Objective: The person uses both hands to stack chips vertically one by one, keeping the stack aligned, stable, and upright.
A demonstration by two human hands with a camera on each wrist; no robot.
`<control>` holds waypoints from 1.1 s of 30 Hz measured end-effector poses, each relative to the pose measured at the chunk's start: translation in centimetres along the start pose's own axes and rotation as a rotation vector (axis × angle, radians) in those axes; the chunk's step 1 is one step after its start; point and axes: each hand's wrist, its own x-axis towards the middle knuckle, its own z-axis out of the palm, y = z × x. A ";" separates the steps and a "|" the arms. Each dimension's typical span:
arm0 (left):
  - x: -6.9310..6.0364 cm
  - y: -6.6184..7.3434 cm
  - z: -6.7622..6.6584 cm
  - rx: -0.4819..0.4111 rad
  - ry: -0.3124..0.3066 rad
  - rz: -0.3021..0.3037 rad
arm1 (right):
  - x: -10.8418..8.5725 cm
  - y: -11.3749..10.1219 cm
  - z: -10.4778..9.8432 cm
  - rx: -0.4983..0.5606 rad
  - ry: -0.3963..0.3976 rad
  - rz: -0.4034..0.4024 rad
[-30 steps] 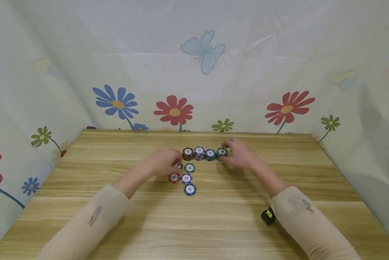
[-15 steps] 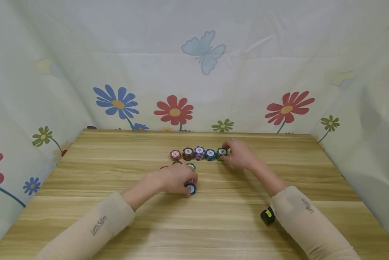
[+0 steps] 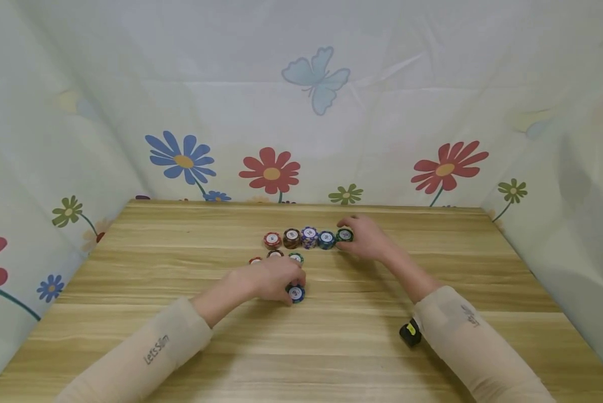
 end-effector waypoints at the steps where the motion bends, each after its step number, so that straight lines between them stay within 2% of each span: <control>1: 0.0 0.0 0.0 -0.001 0.000 -0.001 | 0.1 0.0 0.1 0.001 0.001 -0.007; 8: -0.2 0.2 -0.2 0.041 0.010 0.019 | 0.8 0.4 0.9 0.005 -0.013 -0.029; 19: -0.5 -0.3 -0.5 0.045 0.020 0.052 | 1.2 0.2 1.5 -0.006 -0.047 -0.051; 24: -0.4 -0.9 -1.2 0.018 0.075 0.066 | 1.2 0.4 1.6 -0.004 -0.052 -0.044; 33: 0.2 -2.1 -2.2 0.028 0.216 -0.006 | 1.3 0.4 1.4 0.031 -0.043 -0.064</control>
